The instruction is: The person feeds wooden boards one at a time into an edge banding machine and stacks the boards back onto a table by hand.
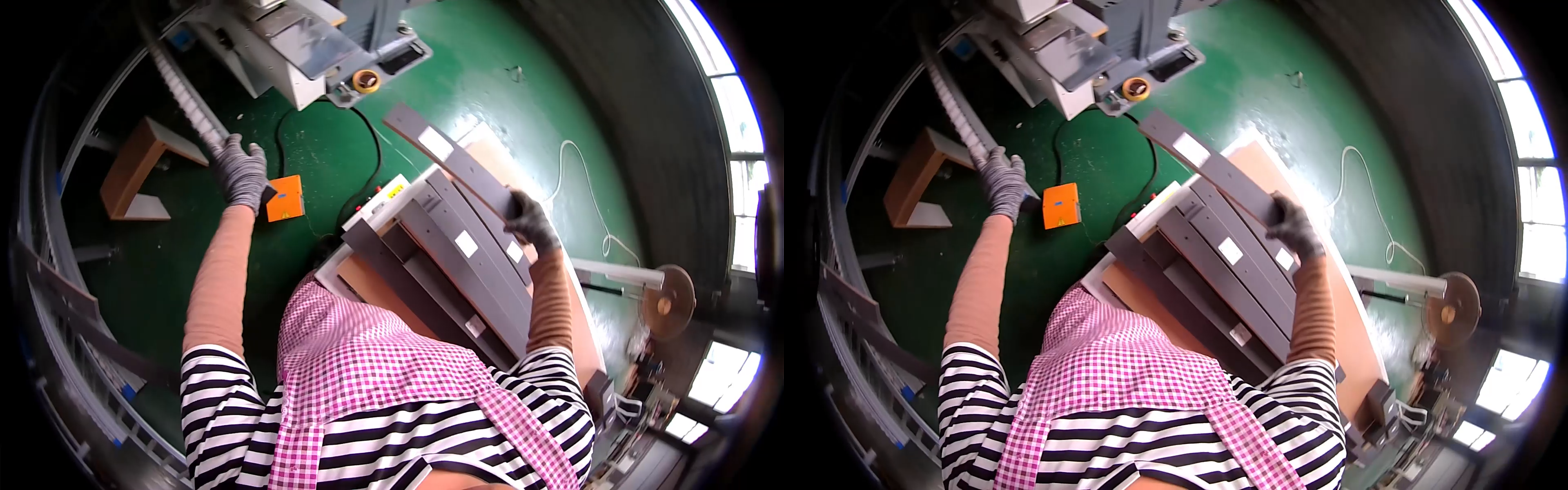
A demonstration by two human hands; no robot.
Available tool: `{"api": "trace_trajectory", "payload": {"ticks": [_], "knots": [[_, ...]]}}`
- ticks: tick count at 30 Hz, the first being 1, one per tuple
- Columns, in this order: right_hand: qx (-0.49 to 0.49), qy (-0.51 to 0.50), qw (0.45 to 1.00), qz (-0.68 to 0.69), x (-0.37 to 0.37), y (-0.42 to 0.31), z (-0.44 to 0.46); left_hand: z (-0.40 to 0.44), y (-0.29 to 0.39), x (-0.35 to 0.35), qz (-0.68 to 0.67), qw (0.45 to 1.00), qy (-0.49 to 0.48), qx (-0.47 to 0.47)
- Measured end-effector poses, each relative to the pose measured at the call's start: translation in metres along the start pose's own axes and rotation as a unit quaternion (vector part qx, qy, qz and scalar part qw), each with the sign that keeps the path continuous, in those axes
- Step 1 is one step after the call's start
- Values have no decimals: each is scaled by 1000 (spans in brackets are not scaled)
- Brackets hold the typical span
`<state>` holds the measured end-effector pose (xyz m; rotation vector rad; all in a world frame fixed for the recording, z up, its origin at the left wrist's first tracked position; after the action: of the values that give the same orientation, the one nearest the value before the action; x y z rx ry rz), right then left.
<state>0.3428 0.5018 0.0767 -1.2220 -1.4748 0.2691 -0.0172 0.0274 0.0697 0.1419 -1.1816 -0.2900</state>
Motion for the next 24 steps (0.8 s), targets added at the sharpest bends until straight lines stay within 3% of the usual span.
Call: {"api": "trace_trajectory", "payload": {"ticks": [1, 5, 7, 12, 17, 21, 23, 24], "knots": [[-83, 3, 997, 1, 8, 38, -27, 0, 1, 1, 4, 1000, -14, 1], [-144, 64, 987, 3, 25, 110, -111, 5, -3, -7, 15, 999, -22, -25], [-252, 71, 960, 96, 23, 144, -137, 5, 0, -4, 11, 999, -32, -18], [-223, 111, 966, 74, 17, 205, -139, 3, 6, 5, 9, 997, -72, 13], [-223, 110, 968, -36, 19, 238, -126, 1, 14, 17, 27, 993, -111, 35], [-263, 102, 952, -119, 15, 226, -114, 2, 8, 9, 7, 994, -104, 24], [-276, 90, 920, -263, 10, 201, -109, 2, 9, 10, 15, 994, -107, 25], [-275, 87, 920, -264, 6, 205, -105, 2, 10, 11, 19, 994, -108, 25]]}}
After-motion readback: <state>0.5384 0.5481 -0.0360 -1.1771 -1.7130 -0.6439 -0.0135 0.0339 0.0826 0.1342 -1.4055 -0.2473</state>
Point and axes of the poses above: each hand's wrist, its own z-axis towards the middle knuckle, its own x-axis out of the back of the hand, y = z × x, the point moved 7 cm from there along z, towards the middle knuckle, and after that the axes turned 10 degrees about z, right-handed, at the moved point
